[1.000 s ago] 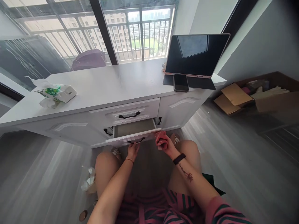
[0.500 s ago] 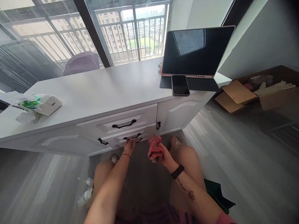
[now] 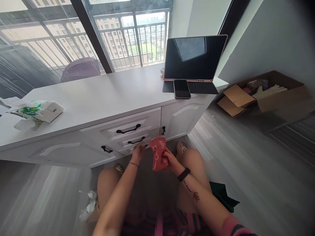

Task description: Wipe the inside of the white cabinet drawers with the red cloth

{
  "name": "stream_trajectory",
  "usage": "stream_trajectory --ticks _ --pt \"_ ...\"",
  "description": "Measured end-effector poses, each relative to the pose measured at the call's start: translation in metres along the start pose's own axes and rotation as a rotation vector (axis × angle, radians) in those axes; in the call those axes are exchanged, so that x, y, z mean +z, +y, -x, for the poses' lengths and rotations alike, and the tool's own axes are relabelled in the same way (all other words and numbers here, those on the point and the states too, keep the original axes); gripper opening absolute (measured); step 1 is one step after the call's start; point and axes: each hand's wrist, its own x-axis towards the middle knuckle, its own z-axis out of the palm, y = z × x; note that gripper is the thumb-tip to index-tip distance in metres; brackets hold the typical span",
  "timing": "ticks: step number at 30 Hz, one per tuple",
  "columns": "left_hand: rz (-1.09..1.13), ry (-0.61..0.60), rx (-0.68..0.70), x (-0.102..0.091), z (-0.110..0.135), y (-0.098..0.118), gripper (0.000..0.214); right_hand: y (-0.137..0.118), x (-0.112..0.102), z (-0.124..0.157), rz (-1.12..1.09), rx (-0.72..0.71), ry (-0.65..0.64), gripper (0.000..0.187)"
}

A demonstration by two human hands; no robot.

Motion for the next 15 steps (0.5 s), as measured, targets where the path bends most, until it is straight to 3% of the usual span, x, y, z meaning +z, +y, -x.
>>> stream_trajectory --ticks 3,5,6,8,11,15 --pt "-0.068 -0.193 0.044 -0.009 0.071 -0.004 0.011 -0.006 0.007 0.015 0.176 -0.111 -0.027 0.039" --pt "-0.149 -0.386 0.101 -0.023 0.118 -0.005 0.029 -0.011 0.019 0.032 0.354 -0.199 -0.072 0.049" --pt "-0.168 -0.406 0.114 -0.031 0.139 -0.005 0.037 -0.013 0.026 0.043 0.439 -0.244 -0.104 0.055" --pt "-0.141 -0.407 0.123 -0.045 0.171 -0.005 0.048 -0.016 0.044 0.069 0.583 -0.304 -0.163 0.068" --pt "-0.021 -0.353 0.102 -0.059 0.199 -0.007 0.047 -0.013 0.069 0.107 0.686 -0.316 -0.19 0.078" --pt "0.192 -0.272 0.027 -0.062 0.217 -0.011 0.031 -0.001 0.087 0.14 0.708 -0.381 -0.077 0.069"
